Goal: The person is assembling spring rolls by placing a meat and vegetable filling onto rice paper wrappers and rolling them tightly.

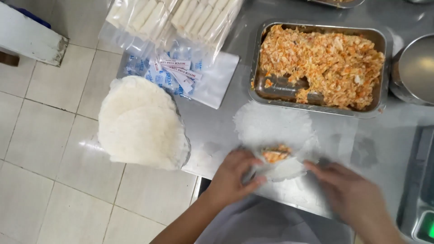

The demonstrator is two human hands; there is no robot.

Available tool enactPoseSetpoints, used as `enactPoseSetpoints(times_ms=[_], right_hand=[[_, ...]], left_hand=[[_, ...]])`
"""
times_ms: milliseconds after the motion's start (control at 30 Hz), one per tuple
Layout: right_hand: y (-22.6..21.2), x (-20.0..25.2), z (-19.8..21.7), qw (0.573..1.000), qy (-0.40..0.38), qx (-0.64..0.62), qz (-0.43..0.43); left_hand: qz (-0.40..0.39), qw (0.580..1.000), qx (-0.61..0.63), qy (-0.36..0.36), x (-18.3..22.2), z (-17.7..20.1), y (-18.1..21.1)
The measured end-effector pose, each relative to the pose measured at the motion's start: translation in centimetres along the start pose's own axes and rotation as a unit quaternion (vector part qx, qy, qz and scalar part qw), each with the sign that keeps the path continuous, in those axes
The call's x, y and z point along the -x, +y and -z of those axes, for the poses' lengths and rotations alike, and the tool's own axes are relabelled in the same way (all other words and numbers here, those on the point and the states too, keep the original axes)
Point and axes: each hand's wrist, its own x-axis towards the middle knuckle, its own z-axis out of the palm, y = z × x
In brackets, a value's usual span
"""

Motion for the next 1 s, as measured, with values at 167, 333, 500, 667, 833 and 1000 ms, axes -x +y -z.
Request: enactPoseSetpoints(times_ms=[167,333,500,667,833,1000], right_hand=[[-0.7,1.4,0.0,0.989,-0.044,0.131,-0.051],[0.0,0.3,2.1,0.930,-0.254,0.160,-0.211],[-1.4,1.2,4.3,0.934,-0.245,0.056,-0.254],[0.2,0.2,-0.9,0.983,-0.081,-0.015,-0.166],[2.1,-2.1,4.9,0.936,0.072,0.340,-0.057],[-1.9,-7.8,4.5,0.985,0.163,0.054,-0.032]], left_hand=[[-0.116,0.972,-0.185,-0.088,1.2,-0.8,0.2],[-0.143,0.972,-0.180,-0.039,1.0,-1.5,-0.3],[-0.140,0.973,-0.178,-0.037,2.2,-0.5,1.0],[-0.137,0.974,-0.181,-0.027,2.7,-0.5,1.1],[-0.086,0.975,-0.192,-0.075,0.8,0.5,0.0],[-0.107,0.969,-0.221,-0.033,-4.7,-1.5,-3.2]])
